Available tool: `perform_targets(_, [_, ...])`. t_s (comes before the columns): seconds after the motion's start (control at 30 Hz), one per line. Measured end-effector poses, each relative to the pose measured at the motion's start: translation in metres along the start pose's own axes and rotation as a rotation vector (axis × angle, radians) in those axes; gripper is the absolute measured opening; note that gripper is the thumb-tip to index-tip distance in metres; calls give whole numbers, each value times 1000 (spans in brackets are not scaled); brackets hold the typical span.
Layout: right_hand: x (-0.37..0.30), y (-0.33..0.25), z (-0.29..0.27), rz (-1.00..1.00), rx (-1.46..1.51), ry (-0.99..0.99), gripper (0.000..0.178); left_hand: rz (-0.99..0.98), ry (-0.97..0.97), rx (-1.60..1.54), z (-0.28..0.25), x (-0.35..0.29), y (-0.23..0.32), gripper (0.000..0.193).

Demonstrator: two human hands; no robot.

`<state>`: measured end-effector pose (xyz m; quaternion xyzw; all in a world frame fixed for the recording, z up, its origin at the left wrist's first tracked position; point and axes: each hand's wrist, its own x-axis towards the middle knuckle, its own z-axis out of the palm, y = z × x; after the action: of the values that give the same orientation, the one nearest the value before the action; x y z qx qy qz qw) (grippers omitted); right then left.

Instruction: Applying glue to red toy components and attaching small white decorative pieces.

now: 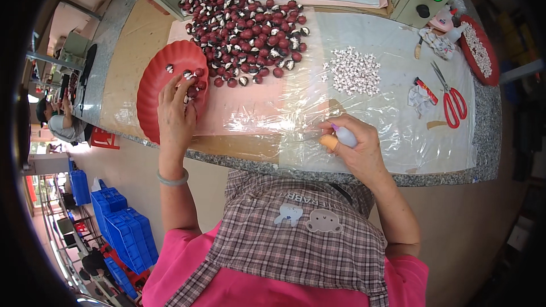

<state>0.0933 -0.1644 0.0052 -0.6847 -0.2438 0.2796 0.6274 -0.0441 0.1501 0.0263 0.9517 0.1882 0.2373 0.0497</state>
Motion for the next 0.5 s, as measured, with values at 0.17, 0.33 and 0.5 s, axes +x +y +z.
perform_targets(0.17, [-3,-1,-2,13,-21,12,19,204,119,-80,26,21,43,25])
perform_targets(0.33, [-5,-3,-1,-7,-33,12,19,225,62,-203,58,21,72,16])
perform_targets(0.5, [-8,-3,-5,40,-40,16,18,203,-7,-130,71,25,78,18])
